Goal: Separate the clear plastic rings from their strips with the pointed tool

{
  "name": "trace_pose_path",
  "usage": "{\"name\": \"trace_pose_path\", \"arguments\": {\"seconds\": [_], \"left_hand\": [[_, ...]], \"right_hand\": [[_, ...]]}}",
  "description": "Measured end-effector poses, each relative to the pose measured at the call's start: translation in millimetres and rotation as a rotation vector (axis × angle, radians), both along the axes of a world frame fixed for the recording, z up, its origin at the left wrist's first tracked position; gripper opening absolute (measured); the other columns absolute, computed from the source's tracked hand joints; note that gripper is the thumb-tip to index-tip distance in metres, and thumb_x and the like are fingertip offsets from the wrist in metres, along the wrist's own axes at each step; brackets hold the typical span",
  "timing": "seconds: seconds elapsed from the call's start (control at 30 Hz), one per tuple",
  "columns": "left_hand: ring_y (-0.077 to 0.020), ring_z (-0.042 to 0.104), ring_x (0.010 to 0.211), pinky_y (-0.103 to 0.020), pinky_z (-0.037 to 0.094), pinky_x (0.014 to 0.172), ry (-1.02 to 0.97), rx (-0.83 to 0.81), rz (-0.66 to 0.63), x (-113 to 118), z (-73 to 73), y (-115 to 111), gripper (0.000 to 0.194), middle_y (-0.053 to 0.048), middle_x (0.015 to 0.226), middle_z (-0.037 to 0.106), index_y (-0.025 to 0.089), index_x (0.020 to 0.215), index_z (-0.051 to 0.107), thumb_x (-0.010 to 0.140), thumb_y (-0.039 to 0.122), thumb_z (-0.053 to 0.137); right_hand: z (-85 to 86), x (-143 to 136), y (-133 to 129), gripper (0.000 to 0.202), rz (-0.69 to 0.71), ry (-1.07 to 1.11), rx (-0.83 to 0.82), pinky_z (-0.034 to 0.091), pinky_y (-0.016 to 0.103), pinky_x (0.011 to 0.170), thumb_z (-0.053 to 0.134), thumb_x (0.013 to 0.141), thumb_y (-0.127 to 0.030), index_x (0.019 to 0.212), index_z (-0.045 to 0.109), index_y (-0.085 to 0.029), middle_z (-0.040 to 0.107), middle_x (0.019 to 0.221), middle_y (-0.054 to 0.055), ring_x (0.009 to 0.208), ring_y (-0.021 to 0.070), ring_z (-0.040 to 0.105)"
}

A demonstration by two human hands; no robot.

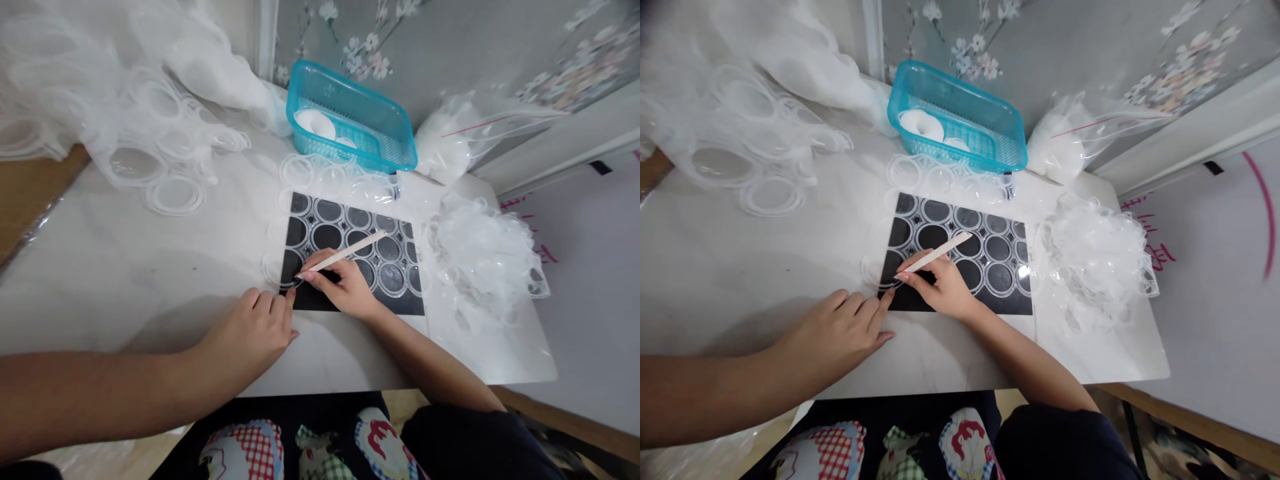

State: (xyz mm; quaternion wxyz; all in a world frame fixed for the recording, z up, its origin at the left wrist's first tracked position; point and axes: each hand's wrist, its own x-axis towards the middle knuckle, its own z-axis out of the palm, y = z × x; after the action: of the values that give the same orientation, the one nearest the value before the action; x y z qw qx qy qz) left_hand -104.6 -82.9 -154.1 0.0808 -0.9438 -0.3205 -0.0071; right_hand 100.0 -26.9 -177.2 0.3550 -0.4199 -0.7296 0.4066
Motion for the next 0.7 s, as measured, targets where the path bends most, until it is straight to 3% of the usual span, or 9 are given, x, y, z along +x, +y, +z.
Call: {"name": "trace_pose_path", "arguments": {"seconds": [0.33,0.47,0.6,0.63,0.7], "left_hand": [[-0.0242,0.062,0.067,-0.034,0.038,0.059,0.018,-0.058,0.035,1.2,-4.5,1.0,0.048,-0.011,0.076,0.070,-0.001,0.123,0.064,0.091,0.035,0.065],[-0.0256,0.065,0.069,-0.035,0.042,0.060,0.008,-0.111,0.028,3.1,-2.3,2.8,0.052,-0.014,0.078,0.071,-0.003,0.120,0.065,0.088,0.038,0.069],[-0.0272,0.067,0.072,-0.037,0.045,0.063,0.011,-0.220,-0.004,2.5,8.0,9.0,0.038,-0.013,0.078,0.072,0.001,0.108,0.070,0.091,0.035,0.066],[-0.0276,0.067,0.072,-0.038,0.045,0.063,0.000,-0.248,-0.015,1.6,10.4,10.8,0.037,-0.013,0.078,0.072,0.002,0.109,0.069,0.092,0.034,0.064],[-0.0280,0.068,0.071,-0.038,0.045,0.063,-0.030,-0.295,-0.029,-0.8,13.8,13.8,0.042,-0.012,0.078,0.072,0.000,0.117,0.066,0.093,0.034,0.062]], "right_hand": [[0.8,2.6,1.7,0.009,0.062,-0.065,0.090,0.054,0.040,0.090,0.062,0.094,-0.027,0.094,0.071,-0.025,0.076,0.094,0.004,0.097,0.0210,0.068],[-2.6,7.0,-3.7,0.014,0.204,-0.171,0.242,0.048,0.049,0.102,0.058,0.096,-0.023,0.099,0.071,-0.028,0.077,0.107,0.003,0.122,0.0249,0.061],[0.1,12.8,6.0,0.015,0.372,-0.328,0.354,0.046,0.051,0.106,0.065,0.092,-0.022,0.096,0.072,-0.035,0.077,0.110,-0.002,0.117,0.0250,0.064],[3.9,15.1,16.2,0.013,0.336,-0.326,0.394,0.048,0.050,0.104,0.068,0.090,-0.024,0.093,0.072,-0.035,0.077,0.106,-0.003,0.110,0.0244,0.066],[15.7,21.1,45.6,0.005,0.109,-0.242,0.519,0.049,0.047,0.100,0.068,0.091,-0.030,0.090,0.072,-0.034,0.075,0.100,-0.002,0.103,0.0240,0.067]]}}
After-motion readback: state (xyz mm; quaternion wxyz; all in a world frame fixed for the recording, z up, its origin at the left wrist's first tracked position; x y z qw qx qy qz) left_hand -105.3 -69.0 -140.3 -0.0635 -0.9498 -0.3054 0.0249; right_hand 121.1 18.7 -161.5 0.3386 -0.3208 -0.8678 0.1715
